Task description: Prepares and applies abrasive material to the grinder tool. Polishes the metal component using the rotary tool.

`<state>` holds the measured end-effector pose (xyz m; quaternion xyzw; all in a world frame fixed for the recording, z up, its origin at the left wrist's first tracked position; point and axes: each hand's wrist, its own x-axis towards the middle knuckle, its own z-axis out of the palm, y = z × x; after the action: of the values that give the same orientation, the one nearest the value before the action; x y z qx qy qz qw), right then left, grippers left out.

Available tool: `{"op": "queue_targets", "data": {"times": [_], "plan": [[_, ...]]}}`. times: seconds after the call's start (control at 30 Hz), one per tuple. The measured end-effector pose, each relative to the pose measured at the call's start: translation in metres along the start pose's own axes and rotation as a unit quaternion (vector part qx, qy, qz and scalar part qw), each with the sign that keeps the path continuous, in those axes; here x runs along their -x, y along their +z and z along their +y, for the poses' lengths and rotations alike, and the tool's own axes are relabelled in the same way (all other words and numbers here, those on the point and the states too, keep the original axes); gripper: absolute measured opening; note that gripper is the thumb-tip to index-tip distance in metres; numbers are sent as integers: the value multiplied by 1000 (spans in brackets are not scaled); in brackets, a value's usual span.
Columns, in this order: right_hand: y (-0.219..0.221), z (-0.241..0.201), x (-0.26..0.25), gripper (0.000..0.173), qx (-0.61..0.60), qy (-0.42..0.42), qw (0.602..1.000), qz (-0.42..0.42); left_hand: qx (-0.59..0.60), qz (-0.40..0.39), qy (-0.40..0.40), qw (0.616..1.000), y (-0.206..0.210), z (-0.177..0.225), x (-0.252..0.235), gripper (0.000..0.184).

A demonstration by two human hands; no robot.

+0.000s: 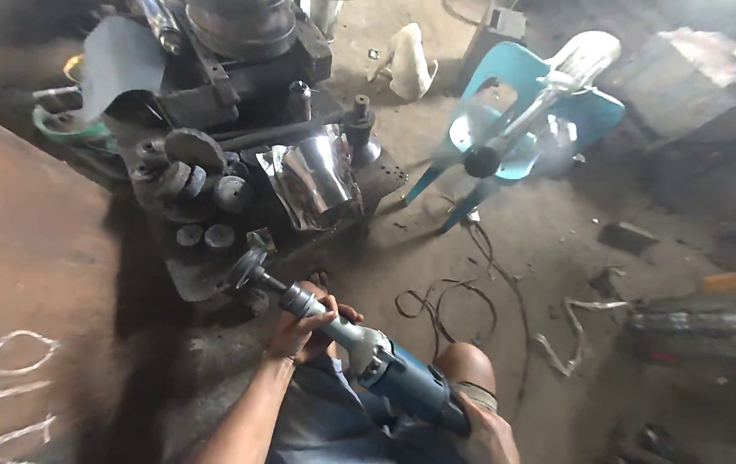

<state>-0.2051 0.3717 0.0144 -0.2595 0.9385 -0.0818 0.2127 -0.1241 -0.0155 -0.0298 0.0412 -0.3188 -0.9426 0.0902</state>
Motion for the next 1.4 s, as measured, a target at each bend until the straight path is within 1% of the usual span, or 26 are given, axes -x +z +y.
{"op": "queue_targets", "data": {"times": [0.1,0.2,0.27,0.37,0.5,0.53,0.6,0.63,0.7,0.73,0.9,1.0,1.07,1.17,1.27,1.3,1.37,1.4], "plan": [[0,-1,2,50,0,1,1000,1,-8,0,-2,1000,0,0,0,15],[3,-1,3,50,1,-13,1000,24,-5,-26,1,1000,-4,-1,1,15],[5,-1,2,51,4,-16,999,29,-3,-39,11,999,-1,3,2,14],[7,-1,-1,50,10,-18,999,31,-1,-43,25,999,-3,4,1,13],[0,-13,-4,52,6,-27,999,37,7,-46,21,999,-3,9,1,12],[-7,-25,-6,52,3,-13,1000,22,10,-40,21,999,-5,8,1,13],[-31,-64,-12,52,4,59,997,-57,20,-30,14,999,-7,7,2,13],[-32,-66,-13,53,13,68,995,-69,26,-34,9,999,-9,6,1,12],[-7,-28,-9,55,28,-17,999,19,37,-44,16,998,-13,4,1,11],[-3,-21,-10,56,28,-37,999,29,40,-45,20,998,-13,4,1,10],[-9,-32,-16,57,38,-29,999,6,56,-39,15,998,-13,9,2,9],[-15,-58,-21,53,45,21,999,-23,58,-38,20,997,-18,10,1,9],[-9,-50,-24,48,40,9,999,-5,67,-42,18,997,-21,8,1,9],[-15,-41,-28,48,27,18,998,-53,84,-29,14,996,-21,9,3,12],[-18,-41,-32,49,30,9,997,-67,97,-25,27,995,-22,13,4,14],[-20,-52,-35,47,32,9,997,-68,99,-24,34,994,-23,13,4,14],[-32,-102,-42,45,38,34,996,-75,106,-22,44,993,-25,12,5,14],[-34,-116,-44,45,37,29,996,-69,112,-21,48,992,-26,10,5,14]]}}
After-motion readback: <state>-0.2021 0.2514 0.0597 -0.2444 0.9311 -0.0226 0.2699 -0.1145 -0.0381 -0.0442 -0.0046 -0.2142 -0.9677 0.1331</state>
